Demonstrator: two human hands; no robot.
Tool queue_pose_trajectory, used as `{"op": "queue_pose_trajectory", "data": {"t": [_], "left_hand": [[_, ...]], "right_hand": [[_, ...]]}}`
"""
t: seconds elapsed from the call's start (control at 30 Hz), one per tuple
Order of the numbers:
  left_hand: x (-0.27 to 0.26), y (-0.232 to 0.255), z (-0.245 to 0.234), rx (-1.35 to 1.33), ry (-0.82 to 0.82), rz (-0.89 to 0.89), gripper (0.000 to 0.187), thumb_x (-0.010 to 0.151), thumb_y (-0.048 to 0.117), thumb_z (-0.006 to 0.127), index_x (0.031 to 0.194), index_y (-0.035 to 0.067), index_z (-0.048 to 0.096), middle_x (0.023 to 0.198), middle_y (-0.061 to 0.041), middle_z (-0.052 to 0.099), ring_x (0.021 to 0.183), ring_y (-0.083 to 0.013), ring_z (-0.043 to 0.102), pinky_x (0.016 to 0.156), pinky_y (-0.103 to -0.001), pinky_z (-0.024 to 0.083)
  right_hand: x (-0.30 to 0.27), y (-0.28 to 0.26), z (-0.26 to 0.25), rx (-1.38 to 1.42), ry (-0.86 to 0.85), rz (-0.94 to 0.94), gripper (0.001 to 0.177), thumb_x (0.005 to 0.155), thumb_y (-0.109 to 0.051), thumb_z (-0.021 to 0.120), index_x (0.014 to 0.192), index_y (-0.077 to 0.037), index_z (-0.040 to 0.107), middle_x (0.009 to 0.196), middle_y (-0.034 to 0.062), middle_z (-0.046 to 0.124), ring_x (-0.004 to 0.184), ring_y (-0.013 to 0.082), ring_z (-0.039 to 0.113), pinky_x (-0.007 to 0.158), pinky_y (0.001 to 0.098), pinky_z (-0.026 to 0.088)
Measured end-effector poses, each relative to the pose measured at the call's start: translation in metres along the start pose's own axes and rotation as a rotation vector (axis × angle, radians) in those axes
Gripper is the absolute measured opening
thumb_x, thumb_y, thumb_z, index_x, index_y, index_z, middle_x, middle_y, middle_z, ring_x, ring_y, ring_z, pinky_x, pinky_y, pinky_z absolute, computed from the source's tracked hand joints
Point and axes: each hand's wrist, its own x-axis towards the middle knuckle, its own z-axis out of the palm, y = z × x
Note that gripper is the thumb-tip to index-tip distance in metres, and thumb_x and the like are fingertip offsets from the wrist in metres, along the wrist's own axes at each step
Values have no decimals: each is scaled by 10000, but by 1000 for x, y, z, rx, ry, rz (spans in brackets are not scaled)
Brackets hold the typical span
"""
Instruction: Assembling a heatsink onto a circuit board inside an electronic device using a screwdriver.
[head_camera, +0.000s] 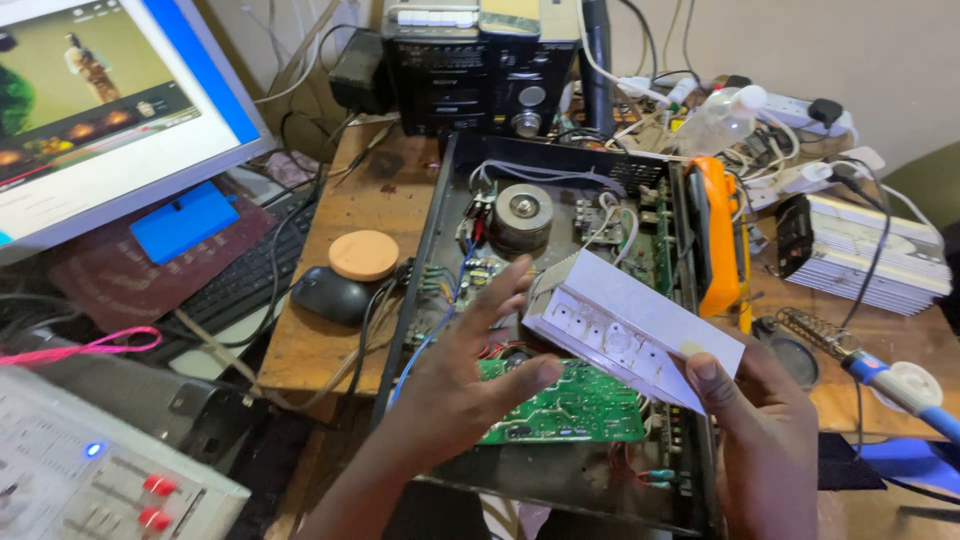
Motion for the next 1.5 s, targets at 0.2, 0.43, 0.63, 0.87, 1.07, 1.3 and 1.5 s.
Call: {"op": "queue_pose_trajectory", "data": {"t": [0.2, 0.43, 0.63, 0.87, 1.07, 1.3, 1.5], "left_hand": [[10, 23, 10, -345, 239, -554, 1027, 699, 583, 718, 1638, 214, 528, 1543, -17, 725, 1344, -156, 683, 1146, -323, 501], [1, -1, 29, -972, 78, -654, 523, 988, 505, 625, 1271, 73, 707, 1132, -153, 798, 926, -277, 732, 828, -513, 629], [-11, 7, 45, -964, -19, -718, 504, 1061, 507, 569, 1325, 104, 717, 1166, -94, 786, 970, -199, 723, 845, -461, 636], [-21, 11, 56, -1095, -143, -693, 616, 1120, 585, 462, 1521, 182, 700, 1272, -116, 798, 902, -257, 780, 670, -400, 690], [-30, -6, 63, -1237, -204, -707, 715, 1157, 595, 417, 1591, 61, 613, 1206, -268, 782, 776, -372, 796, 628, -386, 719], [-38, -16, 49, -1135, -421, -635, 782, 1189, 626, 310, 1700, 52, 450, 1130, -306, 767, 692, -298, 802, 567, -322, 717], [-54, -16, -3, 210, 134, -271, 285, 942, 353, 734, 1194, 266, 834, 1000, 102, 829, 746, -81, 675, 773, -258, 559]], "right_hand": [[-24, -20, 3, -116, -118, 8, 588, 982, -328, 517, 1406, 40, 691, 1300, 188, 777, 1098, 295, 732, 916, 470, 636], [2, -3, -18, 342, -655, 37, 973, 849, -398, 782, 1654, -39, 370, 1690, 247, 487, 1510, 368, 535, 1205, 529, 407], [3, -5, -18, 705, -1233, 145, 1466, 907, -330, 1341, 1735, -19, 171, 1801, 226, 281, 1626, 382, 359, 1306, 530, 207], [16, 7, -2, 385, -1111, -14, 1309, 740, -395, 1167, 1672, -3, 337, 1647, 189, 551, 1433, 326, 623, 1149, 475, 555], [3, 24, -8, 327, -763, 20, 1231, 551, -379, 1078, 1572, 31, 526, 1387, 251, 774, 1176, 369, 783, 931, 502, 651], [27, 74, -31, 469, -699, 3, 1217, 560, -364, 1111, 1545, 45, 525, 1347, 216, 772, 1188, 355, 755, 978, 534, 621], [54, 133, -78, 777, -827, -48, 420, 1084, -429, 765, 1229, -43, 686, 601, 199, 696, 234, 108, 372, 156, 220, 154]]}}
